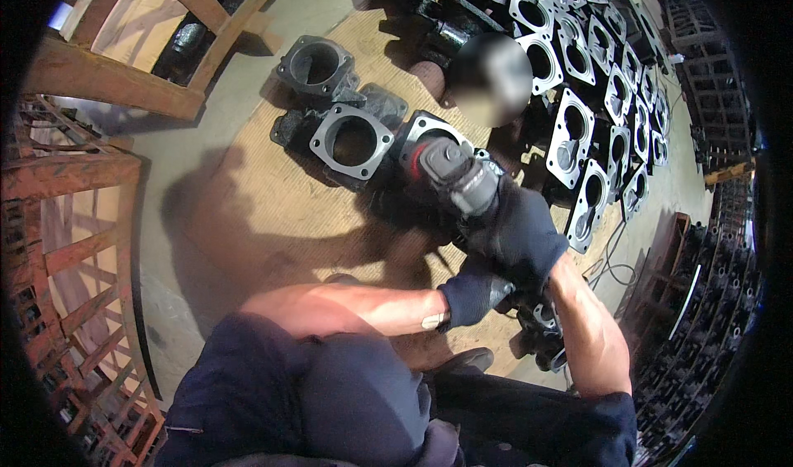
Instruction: The person uses a handheld angle grinder to smooth the inner cylindrical surfaces of multiple metal engine parts laid out on the floor. They handle each part individually, repositioning them as needed, and move finished pieces aside.
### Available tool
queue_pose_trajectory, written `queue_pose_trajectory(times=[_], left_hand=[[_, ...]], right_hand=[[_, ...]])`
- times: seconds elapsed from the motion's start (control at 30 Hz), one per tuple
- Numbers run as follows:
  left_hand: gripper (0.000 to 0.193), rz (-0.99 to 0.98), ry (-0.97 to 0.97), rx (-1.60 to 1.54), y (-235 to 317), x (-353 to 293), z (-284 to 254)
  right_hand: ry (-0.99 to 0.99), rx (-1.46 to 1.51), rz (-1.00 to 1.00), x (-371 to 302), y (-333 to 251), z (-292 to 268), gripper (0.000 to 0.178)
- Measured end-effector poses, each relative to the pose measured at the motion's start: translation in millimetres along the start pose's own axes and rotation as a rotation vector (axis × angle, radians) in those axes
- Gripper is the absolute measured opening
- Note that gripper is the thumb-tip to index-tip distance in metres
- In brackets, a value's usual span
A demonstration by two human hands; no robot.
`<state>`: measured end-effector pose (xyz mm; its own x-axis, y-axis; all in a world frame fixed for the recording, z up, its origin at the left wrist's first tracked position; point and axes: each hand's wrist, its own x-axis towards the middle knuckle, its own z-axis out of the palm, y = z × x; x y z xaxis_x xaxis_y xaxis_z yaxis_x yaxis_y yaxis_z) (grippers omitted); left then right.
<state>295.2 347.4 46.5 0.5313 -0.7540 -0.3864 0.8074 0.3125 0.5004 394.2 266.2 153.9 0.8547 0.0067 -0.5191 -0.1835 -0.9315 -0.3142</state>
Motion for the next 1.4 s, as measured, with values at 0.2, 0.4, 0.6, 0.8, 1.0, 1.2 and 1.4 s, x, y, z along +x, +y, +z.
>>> queue_pose_trajectory(times=[0.2,0.4,0.6,0.8,1.0,1.2,1.4], left_hand=[[0.032,0.16,0.112,0.315,11.1,4.3,-9.8],[0.049,-0.211,-0.006,-0.183,15.3,-16.2,17.3],[0.046,-0.199,-0.081,0.321,6.1,2.0,10.8],[0.027,0.195,0.012,0.682,22.5,3.0,-6.7],[0.018,0.822,0.044,1.158,32.3,31.9,-24.7],[0.025,0.129,-0.174,0.98,39.3,15.3,11.1],[0.044,0.049,-0.065,0.504,-18.5,-1.7,21.2]], right_hand=[[0.022,-0.017,-0.075,22.4,-6.8,6.4,0.052],[-0.044,-0.056,-0.007,-20.9,-0.1,4.5,0.048],[-0.01,-0.004,-0.006,-19.1,7.6,5.4,0.051],[0.03,0.131,-0.103,18.3,3.6,5.1,0.056],[0.115,0.094,0.0,42.7,6.3,-17.3,0.055],[0.09,0.146,-0.011,14.6,38.5,-3.1,0.058],[-0.007,0.065,0.05,-31.7,33.5,13.2,0.056]])
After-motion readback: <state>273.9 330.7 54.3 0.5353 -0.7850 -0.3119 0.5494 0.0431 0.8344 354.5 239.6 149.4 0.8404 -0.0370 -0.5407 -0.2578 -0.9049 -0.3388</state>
